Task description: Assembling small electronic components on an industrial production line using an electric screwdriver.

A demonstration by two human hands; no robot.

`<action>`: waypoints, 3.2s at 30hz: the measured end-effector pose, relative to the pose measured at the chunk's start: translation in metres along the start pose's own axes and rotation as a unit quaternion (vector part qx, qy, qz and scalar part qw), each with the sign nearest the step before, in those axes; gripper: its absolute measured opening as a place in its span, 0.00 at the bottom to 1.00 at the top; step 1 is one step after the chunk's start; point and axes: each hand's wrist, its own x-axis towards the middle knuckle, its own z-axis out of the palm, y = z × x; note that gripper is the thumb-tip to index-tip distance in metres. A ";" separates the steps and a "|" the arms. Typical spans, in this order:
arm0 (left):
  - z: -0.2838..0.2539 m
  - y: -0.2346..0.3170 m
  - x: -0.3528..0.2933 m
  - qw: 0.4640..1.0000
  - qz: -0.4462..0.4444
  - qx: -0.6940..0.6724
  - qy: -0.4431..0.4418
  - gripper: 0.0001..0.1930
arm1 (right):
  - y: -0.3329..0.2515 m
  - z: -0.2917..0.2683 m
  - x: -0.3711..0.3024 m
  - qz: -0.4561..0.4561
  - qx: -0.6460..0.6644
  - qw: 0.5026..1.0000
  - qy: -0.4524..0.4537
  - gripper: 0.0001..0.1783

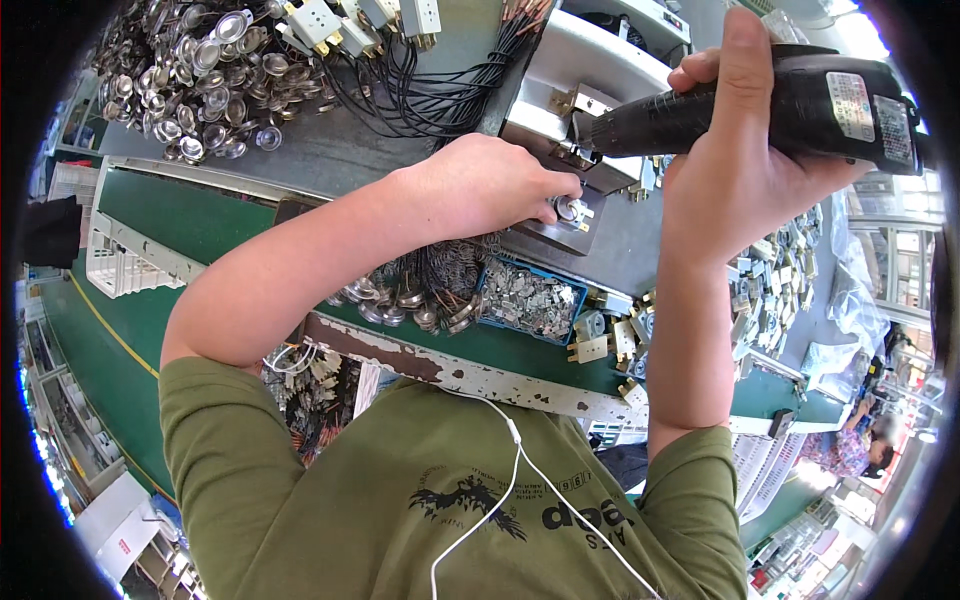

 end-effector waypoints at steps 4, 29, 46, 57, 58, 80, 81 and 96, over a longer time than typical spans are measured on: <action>0.006 -0.002 0.000 1.000 0.006 0.003 0.008 0.15 | -0.005 0.007 -0.001 -0.001 -0.065 0.997 0.032 0.24; 0.017 -0.008 -0.003 0.995 0.030 0.020 0.090 0.19 | 0.030 -0.056 -0.003 -0.021 0.154 0.984 -0.088 0.10; 0.012 -0.005 -0.002 0.998 0.001 0.013 0.057 0.18 | 0.009 -0.048 -0.020 0.078 0.022 0.992 -0.102 0.11; 0.018 -0.006 -0.004 0.996 0.032 0.016 0.076 0.16 | 0.012 -0.050 -0.027 0.035 -0.018 0.987 -0.154 0.11; 0.013 -0.003 -0.004 0.997 0.032 0.000 0.072 0.16 | 0.012 -0.051 -0.027 0.034 -0.023 0.987 -0.158 0.11; 0.064 0.049 -0.031 0.958 0.225 0.138 0.114 0.04 | 0.037 -0.101 0.016 0.019 0.150 0.983 -0.106 0.08; 0.067 0.050 -0.033 0.960 0.219 0.133 0.116 0.04 | 0.028 -0.099 0.018 0.008 0.169 0.980 -0.105 0.08; 0.066 0.047 -0.028 0.973 0.218 0.008 0.077 0.07 | 0.009 -0.017 0.003 -0.007 0.057 0.998 0.009 0.10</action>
